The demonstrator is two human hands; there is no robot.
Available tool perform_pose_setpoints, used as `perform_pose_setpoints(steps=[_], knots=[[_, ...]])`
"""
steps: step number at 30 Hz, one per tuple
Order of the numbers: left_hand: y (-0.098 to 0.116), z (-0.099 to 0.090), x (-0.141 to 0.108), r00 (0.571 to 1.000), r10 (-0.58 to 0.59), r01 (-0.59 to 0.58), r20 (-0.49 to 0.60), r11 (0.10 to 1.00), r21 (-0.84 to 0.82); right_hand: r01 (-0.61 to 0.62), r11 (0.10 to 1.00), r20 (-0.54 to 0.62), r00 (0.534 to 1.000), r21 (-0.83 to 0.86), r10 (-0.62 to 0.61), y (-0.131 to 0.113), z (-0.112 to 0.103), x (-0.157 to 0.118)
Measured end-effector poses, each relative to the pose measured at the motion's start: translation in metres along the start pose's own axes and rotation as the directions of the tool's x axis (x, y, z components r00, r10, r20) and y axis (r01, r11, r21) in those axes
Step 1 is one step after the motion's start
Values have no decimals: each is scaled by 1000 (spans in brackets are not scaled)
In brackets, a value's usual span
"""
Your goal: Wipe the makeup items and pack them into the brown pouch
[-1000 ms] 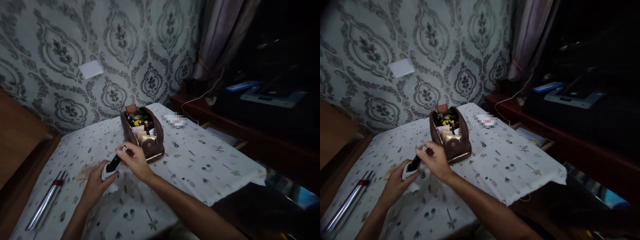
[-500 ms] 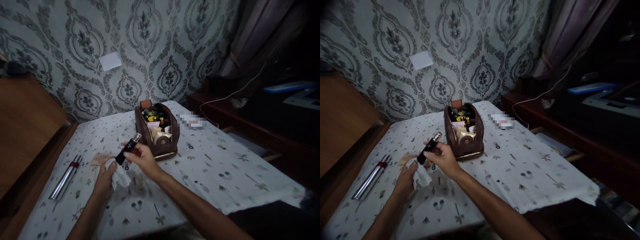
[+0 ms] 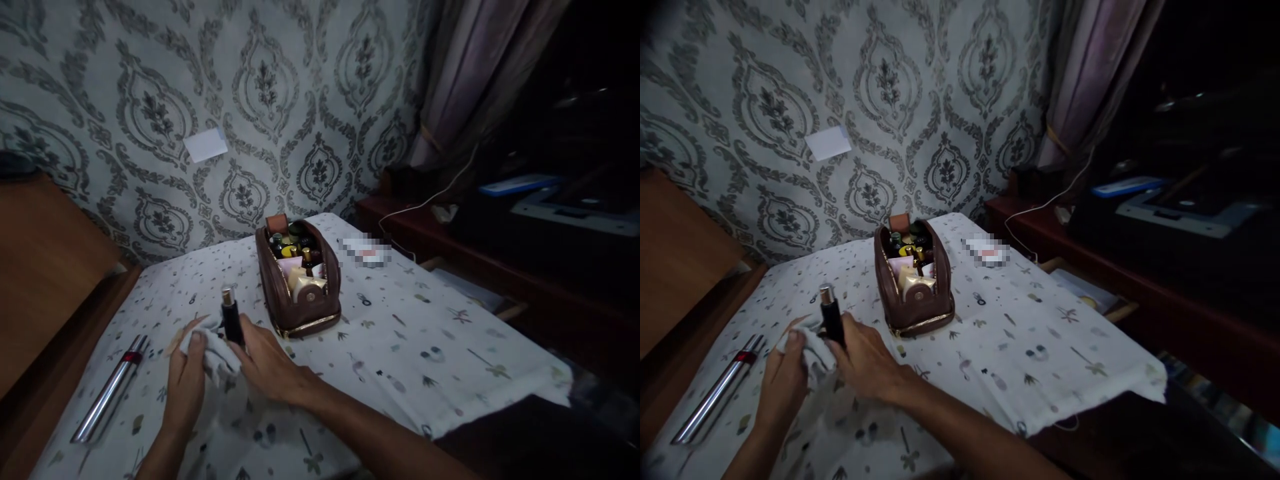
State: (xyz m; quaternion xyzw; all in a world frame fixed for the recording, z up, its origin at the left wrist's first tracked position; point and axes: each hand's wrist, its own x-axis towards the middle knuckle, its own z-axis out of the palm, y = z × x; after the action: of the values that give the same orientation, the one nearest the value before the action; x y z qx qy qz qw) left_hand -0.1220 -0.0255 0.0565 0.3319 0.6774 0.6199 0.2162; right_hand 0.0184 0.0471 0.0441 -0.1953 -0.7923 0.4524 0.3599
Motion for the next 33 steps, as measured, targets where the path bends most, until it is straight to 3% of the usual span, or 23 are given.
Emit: perform_pose_setpoints(steps=[4,6,9,12,16,19,22,24,26,29,31,33], knots=[[19,13,-6,992,42,-21,119,985,-172,36,999,92,995,-21,-34,-5,-4,-2],[28,20,-7,994,-2,28,108,970,-241,14,1000,135,991,-6,-13,-14,-11,-4],[35,28,-5,997,-74,80,37,972,-220,-72,997,191,979,-1,71,-26,-27,-13],[38,35,-3,991,-108,120,79,979,-167,-191,981,188,965,37,181,-28,-43,-26],[45,46,-6,993,-75,85,93,990,-112,-292,866,57,954,406,295,-20,-62,-43],[51,56,-8,998,-26,32,64,995,-98,-229,654,-76,912,721,404,-17,-79,-48],[55,66,-4,977,40,-13,207,991,-132,-128,575,-213,847,808,488,-19,-103,-47],[58,71,6,923,156,-144,353,988,-61,-53,628,-346,797,776,495,-21,-124,-43],[62,78,19,822,264,-356,504,930,93,30,726,-502,743,687,444,-23,-146,-39],[68,91,39,660,289,-644,693,693,324,114,884,-710,646,454,281,-27,-176,-31],[71,100,49,603,261,-752,754,501,429,103,952,-781,601,287,170,-31,-192,-23],[73,107,55,571,237,-804,786,352,479,60,990,-803,592,130,69,-33,-203,-13]])
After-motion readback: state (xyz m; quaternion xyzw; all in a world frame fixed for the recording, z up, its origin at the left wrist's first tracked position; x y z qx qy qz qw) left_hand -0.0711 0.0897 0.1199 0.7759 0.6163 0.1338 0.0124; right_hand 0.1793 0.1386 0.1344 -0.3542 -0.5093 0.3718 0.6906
